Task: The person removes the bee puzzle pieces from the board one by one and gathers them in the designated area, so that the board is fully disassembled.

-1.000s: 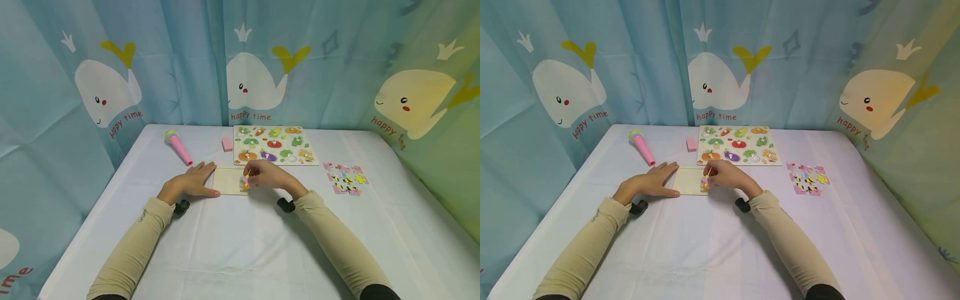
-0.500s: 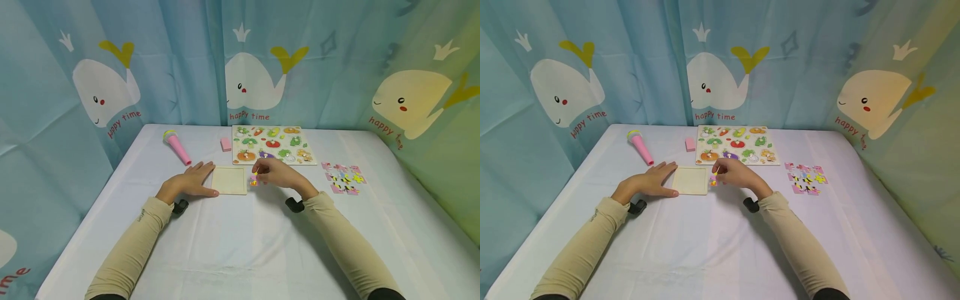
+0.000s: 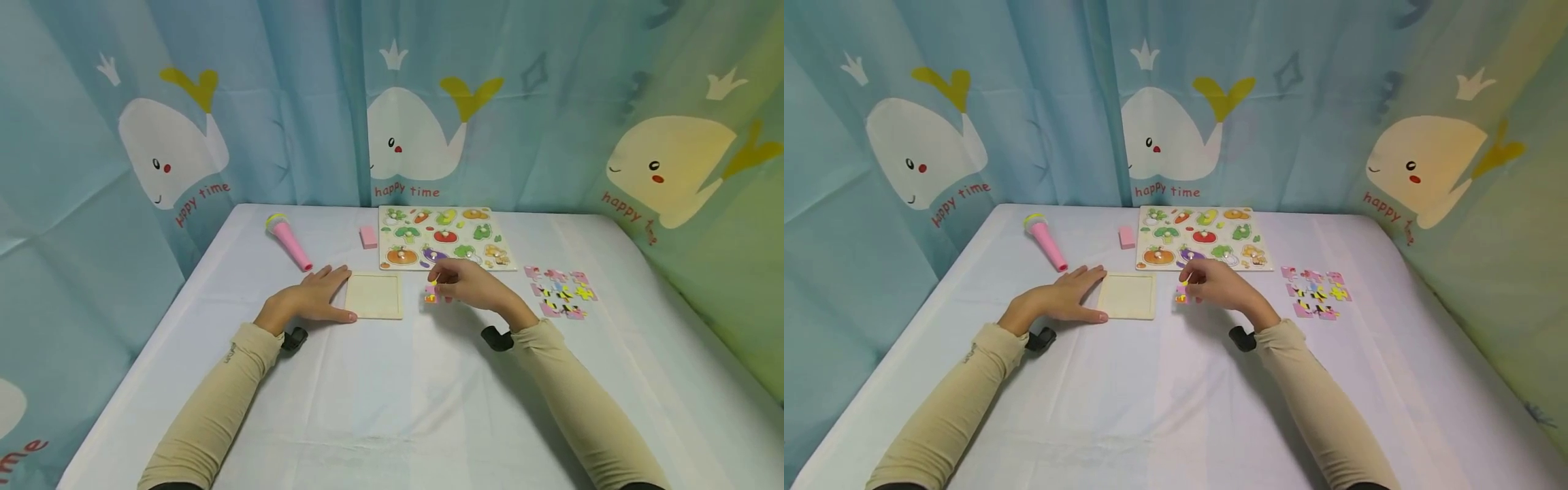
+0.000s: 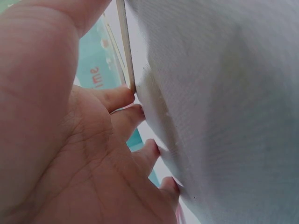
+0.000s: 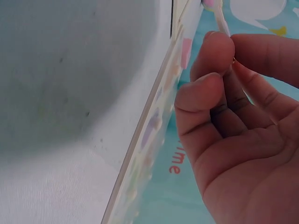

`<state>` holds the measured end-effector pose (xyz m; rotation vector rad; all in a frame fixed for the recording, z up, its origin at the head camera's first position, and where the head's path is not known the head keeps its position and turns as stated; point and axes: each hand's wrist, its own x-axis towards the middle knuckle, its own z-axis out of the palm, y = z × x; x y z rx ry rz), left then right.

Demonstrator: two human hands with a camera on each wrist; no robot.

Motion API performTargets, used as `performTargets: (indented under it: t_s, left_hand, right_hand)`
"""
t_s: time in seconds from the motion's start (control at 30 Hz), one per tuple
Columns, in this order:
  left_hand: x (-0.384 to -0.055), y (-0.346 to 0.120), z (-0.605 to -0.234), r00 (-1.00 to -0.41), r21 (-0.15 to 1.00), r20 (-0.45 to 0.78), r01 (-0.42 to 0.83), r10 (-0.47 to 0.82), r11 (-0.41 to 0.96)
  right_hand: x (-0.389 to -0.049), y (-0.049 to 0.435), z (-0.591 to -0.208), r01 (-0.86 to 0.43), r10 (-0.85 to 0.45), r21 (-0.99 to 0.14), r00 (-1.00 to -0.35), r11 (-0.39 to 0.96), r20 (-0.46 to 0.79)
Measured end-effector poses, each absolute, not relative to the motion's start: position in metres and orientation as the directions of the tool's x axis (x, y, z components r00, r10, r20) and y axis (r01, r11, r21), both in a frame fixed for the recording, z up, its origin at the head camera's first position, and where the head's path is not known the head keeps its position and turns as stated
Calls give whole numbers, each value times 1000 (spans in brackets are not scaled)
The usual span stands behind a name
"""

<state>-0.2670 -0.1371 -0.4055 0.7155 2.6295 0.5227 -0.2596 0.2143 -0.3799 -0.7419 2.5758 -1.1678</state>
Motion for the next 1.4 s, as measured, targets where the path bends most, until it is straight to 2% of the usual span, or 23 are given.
performTargets:
  t_s: [0.33, 1.4]
  left_hand:
    - [-268, -136, -407, -810, 435, -246, 399, 533, 807]
    - [-267, -137, -408, -807, 444, -235, 407, 542, 798]
  right_hand:
    - [-260, 231, -378, -322, -461, -741, -887, 589, 20]
    - [-251, 277, -373, -264, -363, -730, -932, 630, 24]
